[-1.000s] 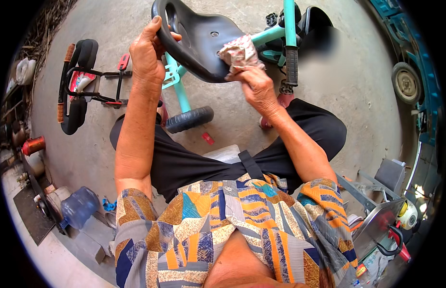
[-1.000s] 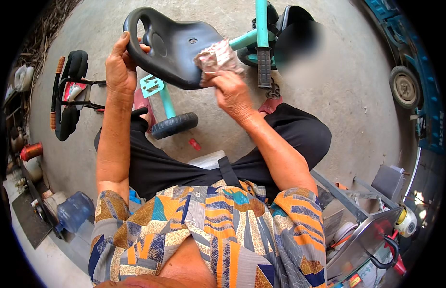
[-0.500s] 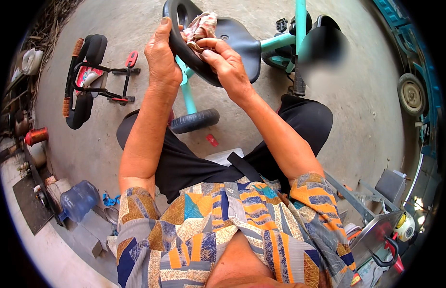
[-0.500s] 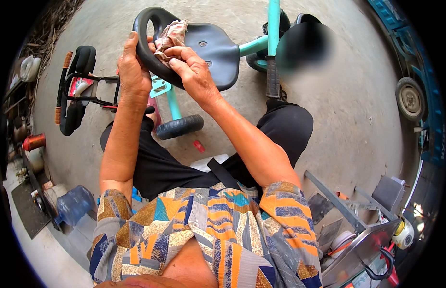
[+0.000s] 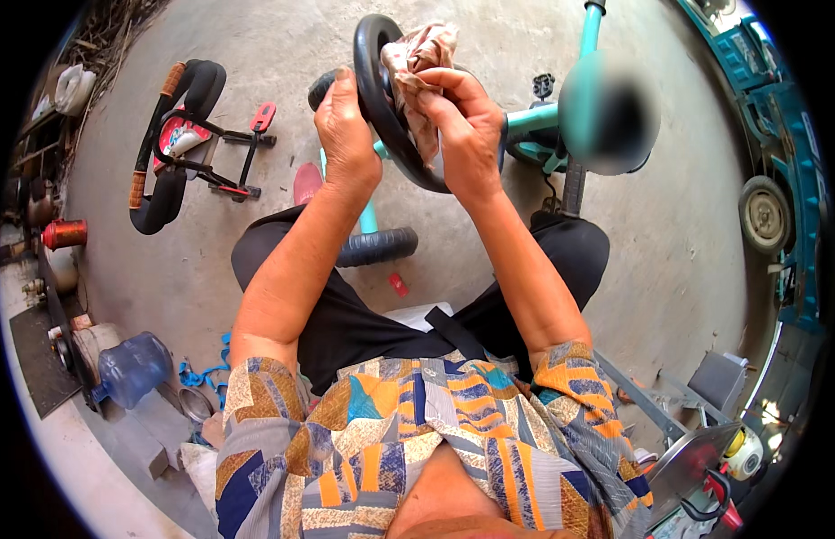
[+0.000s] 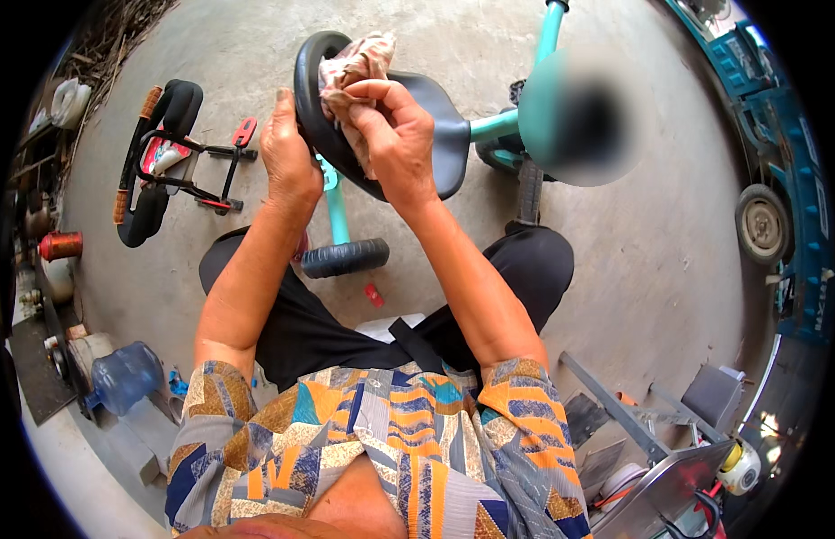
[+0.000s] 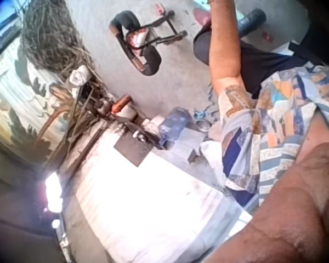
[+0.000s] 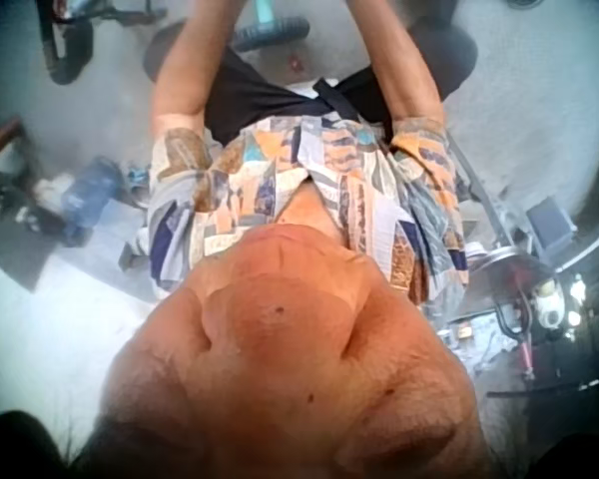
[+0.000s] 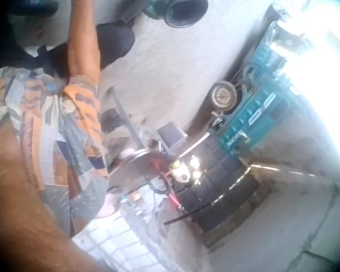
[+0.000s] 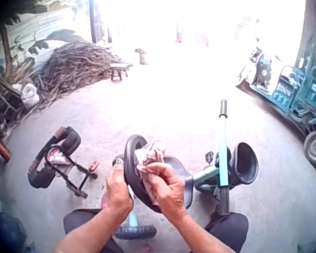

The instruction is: The person wipes a tricycle with a cloth, cleaning the handlebars, seat, frame, and wheels.

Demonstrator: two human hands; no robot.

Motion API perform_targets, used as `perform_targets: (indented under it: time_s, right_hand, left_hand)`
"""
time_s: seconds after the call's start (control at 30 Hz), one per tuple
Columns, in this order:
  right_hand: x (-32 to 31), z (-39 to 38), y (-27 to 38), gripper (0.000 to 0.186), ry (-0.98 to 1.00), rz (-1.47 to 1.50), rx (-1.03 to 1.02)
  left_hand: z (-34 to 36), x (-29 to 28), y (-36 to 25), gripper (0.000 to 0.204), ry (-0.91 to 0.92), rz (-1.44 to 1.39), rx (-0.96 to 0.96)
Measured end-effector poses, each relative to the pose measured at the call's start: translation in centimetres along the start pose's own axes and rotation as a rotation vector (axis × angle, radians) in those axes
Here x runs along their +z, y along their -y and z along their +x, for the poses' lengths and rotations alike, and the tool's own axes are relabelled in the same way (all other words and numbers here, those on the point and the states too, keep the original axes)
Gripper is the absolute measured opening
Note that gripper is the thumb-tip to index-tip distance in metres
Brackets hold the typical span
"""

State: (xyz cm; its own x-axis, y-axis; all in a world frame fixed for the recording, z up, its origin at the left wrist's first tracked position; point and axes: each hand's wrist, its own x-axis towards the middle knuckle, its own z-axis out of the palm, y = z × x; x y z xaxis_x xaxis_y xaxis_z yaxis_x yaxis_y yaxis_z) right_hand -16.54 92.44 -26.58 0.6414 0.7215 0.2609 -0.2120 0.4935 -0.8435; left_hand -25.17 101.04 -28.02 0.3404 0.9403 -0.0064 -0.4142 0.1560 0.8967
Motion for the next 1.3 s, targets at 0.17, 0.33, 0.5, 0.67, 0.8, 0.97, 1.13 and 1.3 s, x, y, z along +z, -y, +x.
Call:
perform_targets:
  time_s: [0.17,0.33,0.5,0.67,0.8,0.97,1.13,1.3]
  right_hand:
    - [1.2,0.5,1.0,0.015,0.388,-0.596,-0.507]
    - [1.7,5.9,-1.7,0.014,0.422,-0.974,-0.829]
    - [-0.1,12.3,-2.6,0.033,0.579,-0.887,-0.553]
    - [-2.0,12.4,-2.5,0.038,0.255,-0.691,0.227]
    - [-12.0,12.9,-10.4,0.038,0.226,-1.095,0.055]
    - [-19.2,12.2,-10.7,0.037,0.25,-1.452,-0.222]
    - [-17.6,11.3,-9.6,0.026,0.085,-1.643,0.132]
    - [-12.6,10.8,-9.1,0.025,0.19,-1.632,-0.132]
  left_hand:
    - [-0.1,-0.6,1.3,0.026,0.214,0.162,0.229]
    - [-0.8,0.9,-0.1,0.024,0.011,-0.203,-0.083]
    - [-2.2,2.0,-0.7,0.027,0.116,-0.055,-0.035]
    - [-3.1,3.6,-1.5,0.023,0.146,0.073,-0.037]
    - [-3.1,3.8,-1.4,0.024,0.159,0.064,-0.062]
    - [-3.5,4.1,-1.8,0.027,0.151,0.11,-0.058]
    - [-3.0,3.3,-0.9,0.031,0.158,0.155,-0.019]
    - [-3.0,3.1,-0.8,0.033,0.17,0.144,-0.033]
